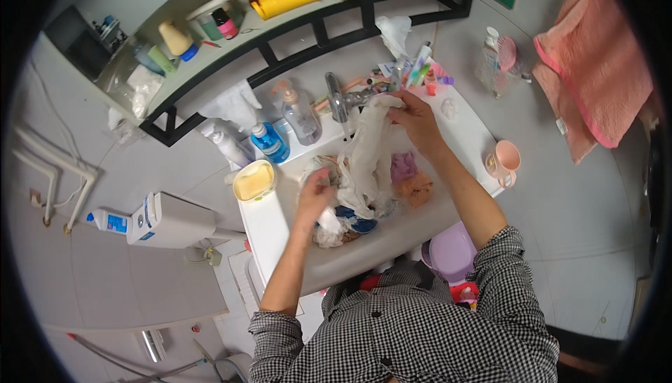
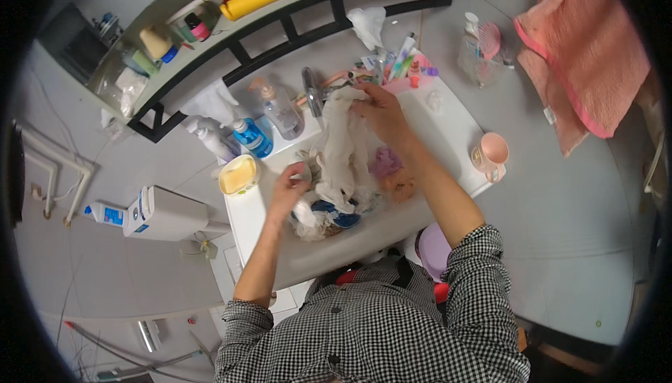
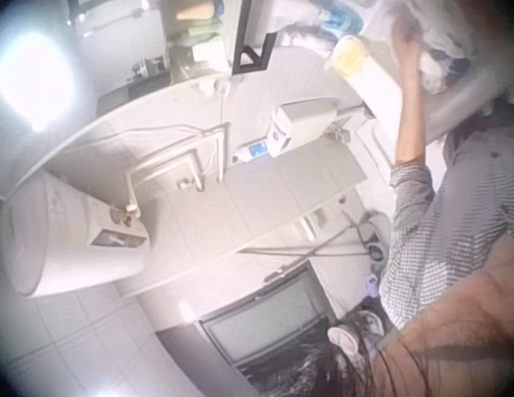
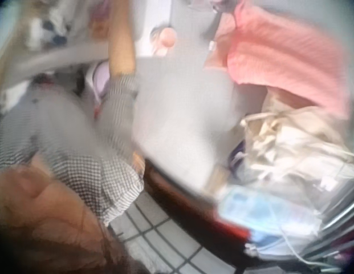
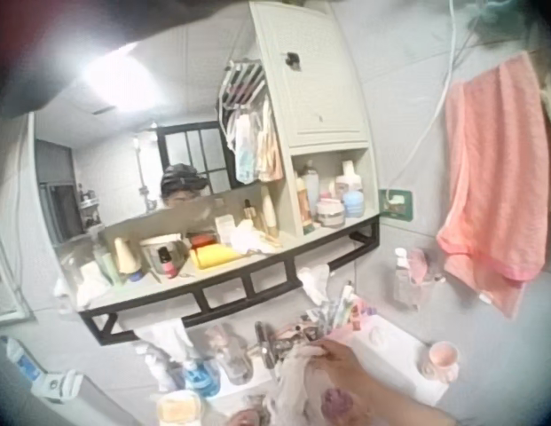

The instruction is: The person washes several items of clothing by hand in a bathroom sink, scrubbing a pink item and a green item in soapy water, rinsing them, and then transferring a basin of wet laundry back into the sink for further rinsing.

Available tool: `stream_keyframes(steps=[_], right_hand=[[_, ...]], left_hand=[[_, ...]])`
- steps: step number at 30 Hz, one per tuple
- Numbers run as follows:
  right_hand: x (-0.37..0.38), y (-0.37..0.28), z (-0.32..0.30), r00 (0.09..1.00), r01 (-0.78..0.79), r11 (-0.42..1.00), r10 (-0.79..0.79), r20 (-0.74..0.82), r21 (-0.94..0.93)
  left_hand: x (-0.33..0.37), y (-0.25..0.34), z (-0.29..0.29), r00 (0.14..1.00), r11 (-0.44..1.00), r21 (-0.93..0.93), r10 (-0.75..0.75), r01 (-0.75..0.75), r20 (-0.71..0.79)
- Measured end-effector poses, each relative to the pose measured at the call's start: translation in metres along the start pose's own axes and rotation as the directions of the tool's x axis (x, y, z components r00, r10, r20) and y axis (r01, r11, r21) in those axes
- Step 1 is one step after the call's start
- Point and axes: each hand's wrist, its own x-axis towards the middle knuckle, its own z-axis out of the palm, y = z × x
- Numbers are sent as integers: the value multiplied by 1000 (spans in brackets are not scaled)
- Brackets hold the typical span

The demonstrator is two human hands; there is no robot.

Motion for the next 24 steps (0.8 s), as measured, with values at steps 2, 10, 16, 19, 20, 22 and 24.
stream_keyframes(steps=[2, 10, 16, 19, 20, 22, 24], right_hand=[[3, -9, 16, 994, 4, 997, -14, 112, 82], [4, 8, -14, 981, -188, 967, 194, -19, 170], [-22, 53, -51, 905, -413, 910, 405, 130, 38], [-37, 53, -38, 854, -478, 878, 468, 226, -12], [-40, 54, -37, 851, -465, 882, 469, 238, -75], [-40, 75, -47, 858, -407, 897, 440, 264, -173], [-38, 83, -46, 858, -342, 902, 414, 305, -263]], left_hand=[[9, -5, 26, 954, 927, 246, 299, -282, -35], [14, 32, 41, 991, 968, -221, -132, 122, -33], [16, 69, 15, 967, 854, -512, -195, 86, -162], [18, 89, 12, 977, 862, -505, -140, 39, -163], [18, 100, 15, 985, 861, -507, -106, 22, -137], [20, 117, 22, 986, 859, -511, -102, 22, -129], [20, 126, 18, 986, 867, -499, -90, 10, -138]])
